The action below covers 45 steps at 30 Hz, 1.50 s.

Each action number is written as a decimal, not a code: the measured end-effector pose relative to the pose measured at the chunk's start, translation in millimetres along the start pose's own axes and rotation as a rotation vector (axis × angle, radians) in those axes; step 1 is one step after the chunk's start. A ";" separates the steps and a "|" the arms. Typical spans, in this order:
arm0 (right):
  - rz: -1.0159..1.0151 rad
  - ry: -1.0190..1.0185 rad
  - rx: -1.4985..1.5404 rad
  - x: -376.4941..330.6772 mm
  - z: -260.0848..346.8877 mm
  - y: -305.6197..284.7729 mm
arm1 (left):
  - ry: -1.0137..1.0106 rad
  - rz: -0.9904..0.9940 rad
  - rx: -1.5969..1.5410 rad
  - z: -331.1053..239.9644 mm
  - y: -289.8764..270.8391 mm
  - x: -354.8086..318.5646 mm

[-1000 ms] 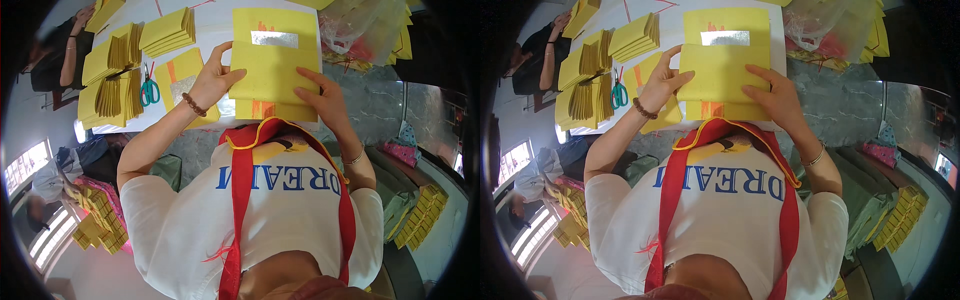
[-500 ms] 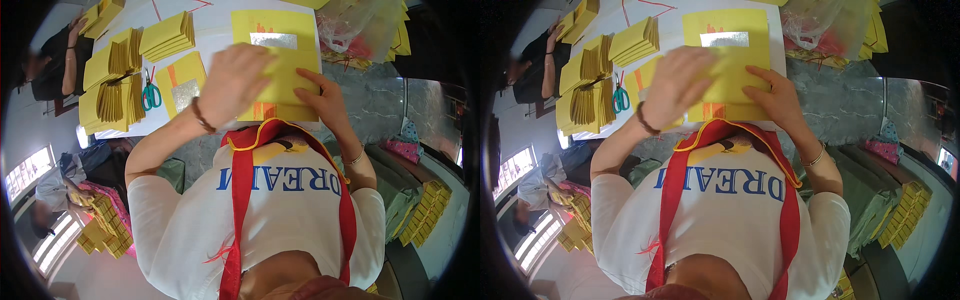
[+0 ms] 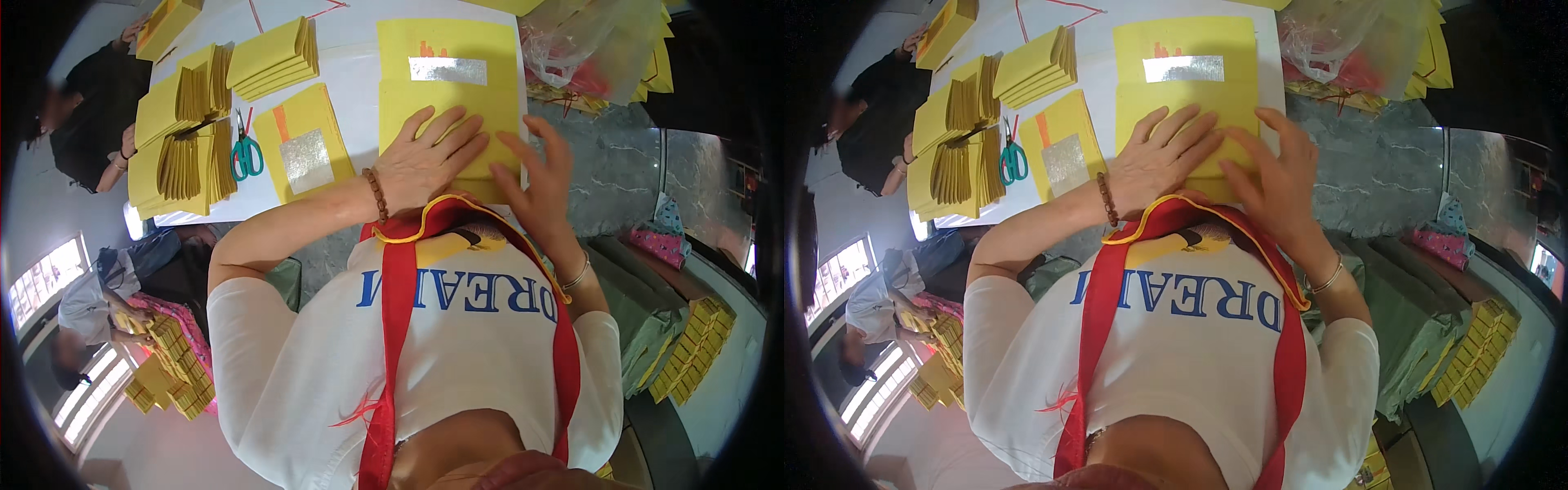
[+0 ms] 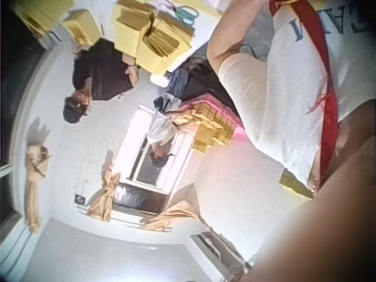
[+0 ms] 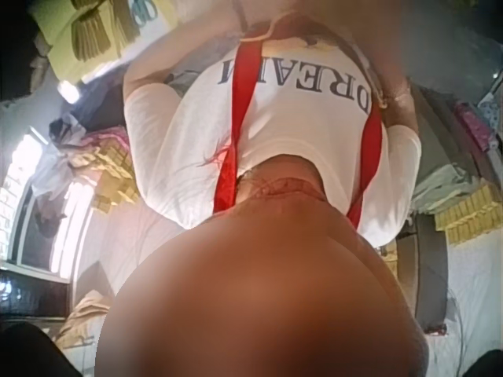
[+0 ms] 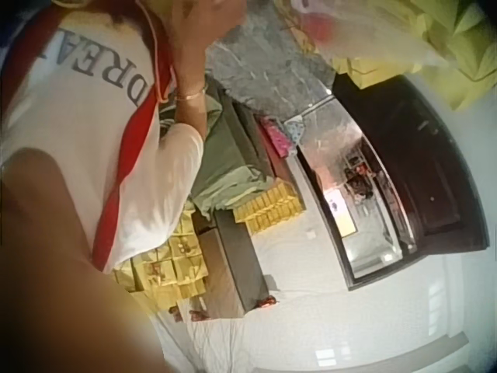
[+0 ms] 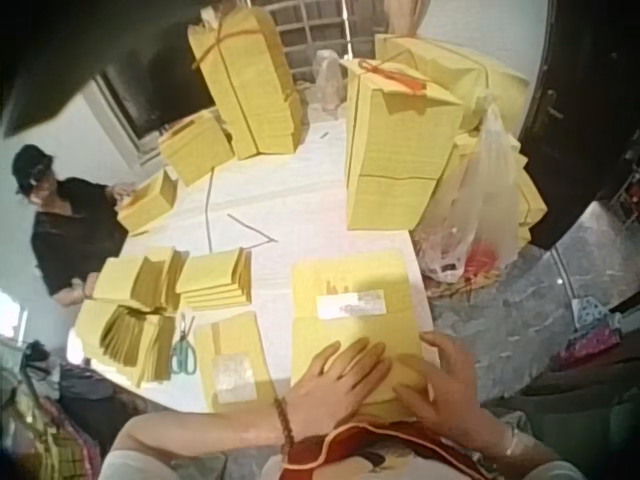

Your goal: Stacking and aligning yellow paper sheets with silver foil centers on a workbench.

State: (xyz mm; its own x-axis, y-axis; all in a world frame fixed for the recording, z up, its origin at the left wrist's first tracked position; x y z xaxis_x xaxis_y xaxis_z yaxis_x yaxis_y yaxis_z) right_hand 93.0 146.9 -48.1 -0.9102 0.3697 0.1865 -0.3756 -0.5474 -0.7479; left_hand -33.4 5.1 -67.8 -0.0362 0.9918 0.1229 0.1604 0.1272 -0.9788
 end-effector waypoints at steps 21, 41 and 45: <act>0.296 -0.345 -0.106 -15.9 -7.7 9.2 | -0.044 -0.099 0.044 -9.8 -19.1 -5.4; 0.030 0.091 0.526 -11.8 -32.1 -0.1 | -0.477 -0.403 0.440 244.2 -47.5 -87.4; 0.038 0.003 0.466 -8.5 -25.3 3.3 | -0.566 -0.326 0.564 299.0 15.6 -129.9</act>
State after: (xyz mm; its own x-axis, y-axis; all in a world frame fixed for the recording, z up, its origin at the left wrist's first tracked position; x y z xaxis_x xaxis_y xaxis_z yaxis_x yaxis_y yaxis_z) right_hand 103.9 160.9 -68.2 -0.9244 0.3451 0.1622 -0.3813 -0.8392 -0.3878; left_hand -321.2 -126.4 -148.0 -0.5054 0.7311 0.4584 -0.4516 0.2286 -0.8624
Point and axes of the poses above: each hand's wrist, its own x-axis towards the middle knuckle, its own y-axis out of the palm, z = x × y, the point moved 2 cm from there along x, towards the middle knuckle, and after that the axes turned 3 degrees about x, right-handed, at the moved point
